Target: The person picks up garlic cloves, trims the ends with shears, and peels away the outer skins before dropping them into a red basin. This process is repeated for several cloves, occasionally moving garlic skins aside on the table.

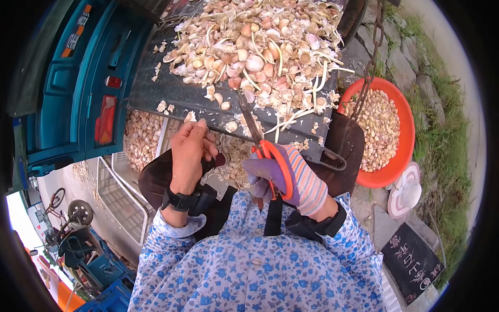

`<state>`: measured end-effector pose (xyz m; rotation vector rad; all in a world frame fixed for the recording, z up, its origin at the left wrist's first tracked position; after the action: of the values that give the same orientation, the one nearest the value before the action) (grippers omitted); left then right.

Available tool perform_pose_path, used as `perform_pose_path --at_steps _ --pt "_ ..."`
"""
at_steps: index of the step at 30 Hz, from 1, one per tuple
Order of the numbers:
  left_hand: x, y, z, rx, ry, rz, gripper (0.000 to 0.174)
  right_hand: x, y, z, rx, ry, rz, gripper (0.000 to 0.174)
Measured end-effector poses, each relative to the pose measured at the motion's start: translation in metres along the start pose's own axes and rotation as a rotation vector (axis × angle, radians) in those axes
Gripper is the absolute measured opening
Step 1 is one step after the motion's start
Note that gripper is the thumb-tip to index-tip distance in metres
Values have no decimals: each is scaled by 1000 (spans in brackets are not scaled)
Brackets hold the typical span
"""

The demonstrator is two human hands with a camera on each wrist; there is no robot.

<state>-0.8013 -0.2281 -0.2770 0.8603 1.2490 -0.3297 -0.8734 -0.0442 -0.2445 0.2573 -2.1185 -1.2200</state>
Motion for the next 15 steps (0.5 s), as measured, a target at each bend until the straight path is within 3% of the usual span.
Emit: perform_pose_path --at_steps 3,4,9,10,13,15 --pt "23 5 -6 37 291 276 41 1 -5 -3 25 54 -5 23" --pt "31 0 -5 68 310 277 52 0 -5 -6 41 109 -6 23" --pt "47 -16 0 139 464 351 58 -17 0 -10 131 330 -34 25" --pt "49 -18 1 151 485 353 60 -5 6 -14 87 347 -78 28" --pt "46 -19 0 161 505 333 59 31 -2 -1 -176 753 183 32" --pt "45 -20 1 158 519 337 57 53 -10 -2 -317 1045 251 34"
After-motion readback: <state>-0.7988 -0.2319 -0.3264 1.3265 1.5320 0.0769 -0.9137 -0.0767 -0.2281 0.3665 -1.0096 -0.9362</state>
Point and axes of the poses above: each hand's wrist, its own y-axis away from the middle knuckle, its own z-axis out of the back of the hand, x = y × z, the point moved 7 cm from there along -y, towards the middle knuckle, and after that the axes turned 8 degrees about -z, right-handed, at the moved point
